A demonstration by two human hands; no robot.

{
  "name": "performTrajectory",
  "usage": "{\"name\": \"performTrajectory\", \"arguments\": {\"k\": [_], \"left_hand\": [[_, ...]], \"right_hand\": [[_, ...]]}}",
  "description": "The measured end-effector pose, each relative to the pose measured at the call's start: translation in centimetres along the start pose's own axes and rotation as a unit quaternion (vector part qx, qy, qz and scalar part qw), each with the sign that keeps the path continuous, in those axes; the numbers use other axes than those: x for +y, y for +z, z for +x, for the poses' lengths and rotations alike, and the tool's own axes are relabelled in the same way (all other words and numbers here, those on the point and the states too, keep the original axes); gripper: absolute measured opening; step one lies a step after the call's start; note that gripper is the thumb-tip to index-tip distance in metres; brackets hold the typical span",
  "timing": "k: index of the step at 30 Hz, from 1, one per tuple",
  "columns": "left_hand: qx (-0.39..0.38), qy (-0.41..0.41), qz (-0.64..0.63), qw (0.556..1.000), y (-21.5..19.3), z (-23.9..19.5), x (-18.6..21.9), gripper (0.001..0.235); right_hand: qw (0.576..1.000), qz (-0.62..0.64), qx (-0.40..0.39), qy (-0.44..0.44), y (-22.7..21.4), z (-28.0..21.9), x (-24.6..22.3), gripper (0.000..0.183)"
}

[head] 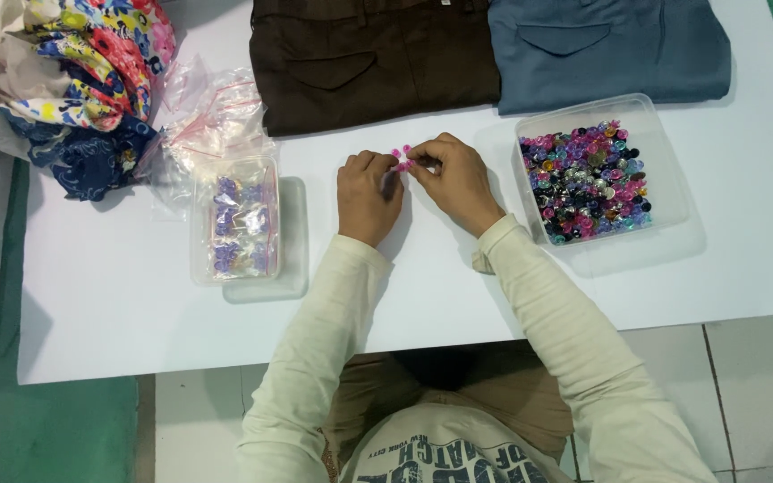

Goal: Packing small decorative accessories into a plastic bag

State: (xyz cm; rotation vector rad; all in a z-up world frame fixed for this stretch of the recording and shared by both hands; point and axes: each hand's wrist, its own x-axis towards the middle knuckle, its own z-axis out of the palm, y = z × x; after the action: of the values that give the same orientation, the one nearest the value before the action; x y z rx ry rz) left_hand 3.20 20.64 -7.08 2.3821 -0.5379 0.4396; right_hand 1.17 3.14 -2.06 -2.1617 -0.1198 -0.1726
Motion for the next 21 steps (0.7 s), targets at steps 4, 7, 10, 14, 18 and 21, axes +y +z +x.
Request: {"name": "performTrajectory", "arguments": {"k": [4, 7, 10, 14, 18, 21], "left_hand": [[0.008, 0.012, -0.008, 1.000, -0.4, 0.0, 0.6, 0.021], [0.027, 0.020, 0.019, 0.999, 0.9, -0.2, -0.4, 0.013], [0.036, 0.006, 0.010, 0.999, 0.6, 0.0, -0.3, 0.012], [0.036, -0.023, -0.028, 0.999, -0.5, 0.0, 0.6, 0.016], [0.044, -0.045, -0.001, 0.998, -0.8, 0.3, 0.4, 0.021], [0.033, -0.036, 0.031, 0.998, 0.0, 0.5, -0.3, 0.016]], "right_hand": [[1.000, -0.013, 0.000, -0.002, 0.7, 0.2, 0.8, 0.014], [1.000, -0.020, -0.001, 0.000, 0.5, 0.0, 0.6, 0.014], [1.000, -0.014, 0.005, 0.005, 0.6, 0.0, 0.7, 0.014], [1.000, -0.001, 0.000, 0.006, 0.4, -0.1, 0.6, 0.019], [1.000, 0.012, 0.008, 0.006, -0.3, -0.1, -0.3, 0.018], [0.999, -0.031, -0.006, 0.016, 0.1, 0.5, 0.2, 0.019]]}}
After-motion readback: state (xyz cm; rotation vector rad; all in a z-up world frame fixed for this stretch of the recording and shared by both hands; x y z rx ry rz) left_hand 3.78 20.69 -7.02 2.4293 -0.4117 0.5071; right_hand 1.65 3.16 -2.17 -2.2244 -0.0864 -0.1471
